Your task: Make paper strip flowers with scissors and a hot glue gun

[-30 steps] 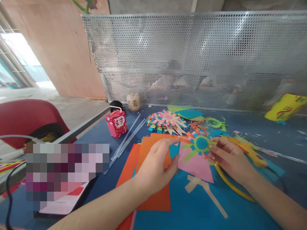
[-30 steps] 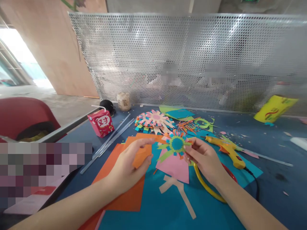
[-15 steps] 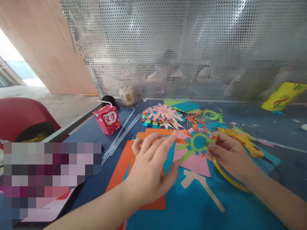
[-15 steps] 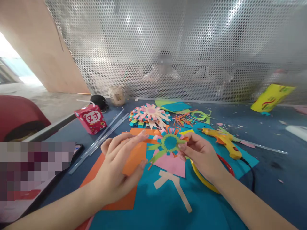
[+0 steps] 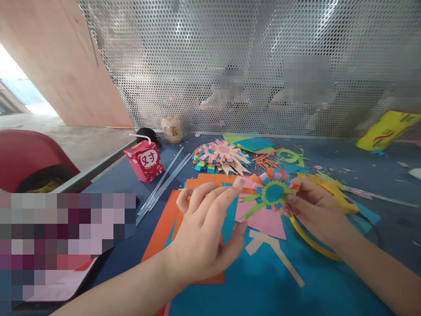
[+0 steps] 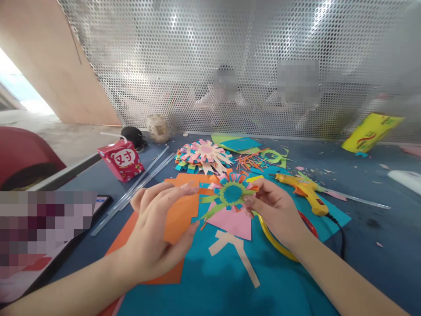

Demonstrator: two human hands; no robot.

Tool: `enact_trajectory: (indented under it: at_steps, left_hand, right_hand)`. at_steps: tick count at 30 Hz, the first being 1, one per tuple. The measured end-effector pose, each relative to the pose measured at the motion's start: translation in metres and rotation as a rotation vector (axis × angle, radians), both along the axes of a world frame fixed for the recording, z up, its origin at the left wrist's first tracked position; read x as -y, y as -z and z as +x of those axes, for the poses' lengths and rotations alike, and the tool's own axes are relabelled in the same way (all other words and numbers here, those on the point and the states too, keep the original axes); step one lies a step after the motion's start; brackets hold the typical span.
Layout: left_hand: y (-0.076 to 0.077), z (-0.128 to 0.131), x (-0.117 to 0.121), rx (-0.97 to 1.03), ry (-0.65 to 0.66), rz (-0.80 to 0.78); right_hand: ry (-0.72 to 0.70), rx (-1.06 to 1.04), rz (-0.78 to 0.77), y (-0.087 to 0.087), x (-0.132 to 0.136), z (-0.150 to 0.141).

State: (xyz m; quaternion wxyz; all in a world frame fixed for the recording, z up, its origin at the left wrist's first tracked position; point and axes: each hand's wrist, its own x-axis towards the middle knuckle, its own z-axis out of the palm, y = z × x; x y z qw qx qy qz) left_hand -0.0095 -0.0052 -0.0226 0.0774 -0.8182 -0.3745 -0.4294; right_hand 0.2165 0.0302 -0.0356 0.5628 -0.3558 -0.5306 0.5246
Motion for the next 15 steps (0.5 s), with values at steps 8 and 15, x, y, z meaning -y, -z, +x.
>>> enact_trajectory:
  at_steps: [8, 15]
  left_hand:
    - [0.0029, -0.0016, -0.004, -0.003, 0.013, -0.121]
    - [0.0013, -0.0002, -0.002, 0.027, 0.011, -0.205]
  right_hand:
    - [0.017, -0.009, 0.01, -0.0021, 0.0011, -0.0007]
    - [0.04, 0.014, 0.026, -0.0014, 0.0021, 0.0015]
